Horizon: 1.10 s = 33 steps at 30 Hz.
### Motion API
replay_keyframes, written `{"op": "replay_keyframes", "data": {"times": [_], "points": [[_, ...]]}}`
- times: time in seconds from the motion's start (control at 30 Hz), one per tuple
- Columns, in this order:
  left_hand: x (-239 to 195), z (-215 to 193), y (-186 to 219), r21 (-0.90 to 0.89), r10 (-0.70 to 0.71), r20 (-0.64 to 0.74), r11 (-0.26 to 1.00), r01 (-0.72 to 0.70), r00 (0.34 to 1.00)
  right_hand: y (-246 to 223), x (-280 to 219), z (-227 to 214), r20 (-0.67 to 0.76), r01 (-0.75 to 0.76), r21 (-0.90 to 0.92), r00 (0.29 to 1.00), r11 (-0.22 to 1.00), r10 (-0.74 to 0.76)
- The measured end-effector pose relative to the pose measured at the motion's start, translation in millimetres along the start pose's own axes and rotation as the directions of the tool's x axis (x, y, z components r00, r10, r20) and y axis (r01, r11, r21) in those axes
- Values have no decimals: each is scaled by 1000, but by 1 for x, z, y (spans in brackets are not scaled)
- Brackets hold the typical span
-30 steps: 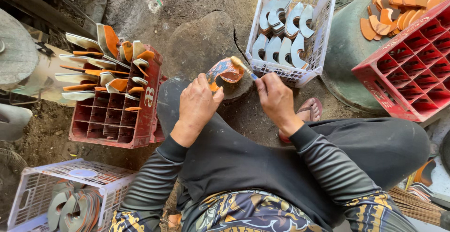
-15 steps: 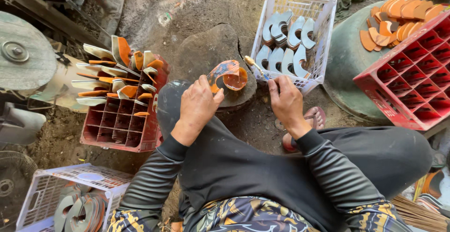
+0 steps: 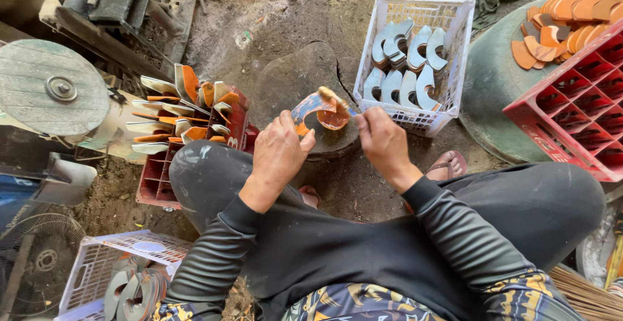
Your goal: The person sits on the ground and paints curved wooden parts with an orange-brown liquid using a brush. They dip the brush into a small container, apply the coating to each part, and place the finished pieces into a red crate.
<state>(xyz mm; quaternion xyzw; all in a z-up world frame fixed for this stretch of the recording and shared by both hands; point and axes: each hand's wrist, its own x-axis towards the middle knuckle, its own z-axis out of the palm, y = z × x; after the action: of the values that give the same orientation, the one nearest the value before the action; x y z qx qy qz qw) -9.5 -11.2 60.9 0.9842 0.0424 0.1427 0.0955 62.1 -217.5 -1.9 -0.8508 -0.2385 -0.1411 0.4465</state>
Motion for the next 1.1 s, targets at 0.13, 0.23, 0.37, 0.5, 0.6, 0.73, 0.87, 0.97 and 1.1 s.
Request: {"op": "replay_keyframes", "data": {"times": [0.13, 0.23, 0.37, 0.5, 0.6, 0.73, 0.87, 0.97, 1.1], "points": [[1, -1, -4, 4, -6, 13, 1000, 6, 1000, 13, 10, -7, -62, -27, -22, 998, 999, 26], [2, 1, -7, -22, -1, -16, 1000, 0, 1000, 6, -1, -5, -35, -24, 53, 999, 998, 26], [14, 8, -11, -38, 11, -8, 999, -11, 1000, 2, 1, -1, 18, 86, -12, 996, 996, -86], [16, 23, -23, -65, -37, 57, 997, 40, 998, 26, 16, -10, -5, -161, -121, 987, 980, 161], [23, 29, -39, -231, -146, 200, 954, 191, 969, 39, 21, -19, -64, -186, -44, 981, 982, 183], [30, 17, -55, -651, 31, 758, -26, 758, 652, 27, 21, -20, -70, -175, 130, 980, 976, 185], [21, -9, -65, -569, 226, 746, -272, 776, 627, -1, 10, -15, 32, -159, 270, 987, 950, 157], [16, -24, -57, -422, 391, 710, -429, 799, 585, -19, 13, -14, -18, 90, 290, 996, 953, -88], [1, -32, -41, -211, 564, 606, -566, 797, 561, -24, 16, -19, -29, 163, 284, 986, 945, -162]]}}
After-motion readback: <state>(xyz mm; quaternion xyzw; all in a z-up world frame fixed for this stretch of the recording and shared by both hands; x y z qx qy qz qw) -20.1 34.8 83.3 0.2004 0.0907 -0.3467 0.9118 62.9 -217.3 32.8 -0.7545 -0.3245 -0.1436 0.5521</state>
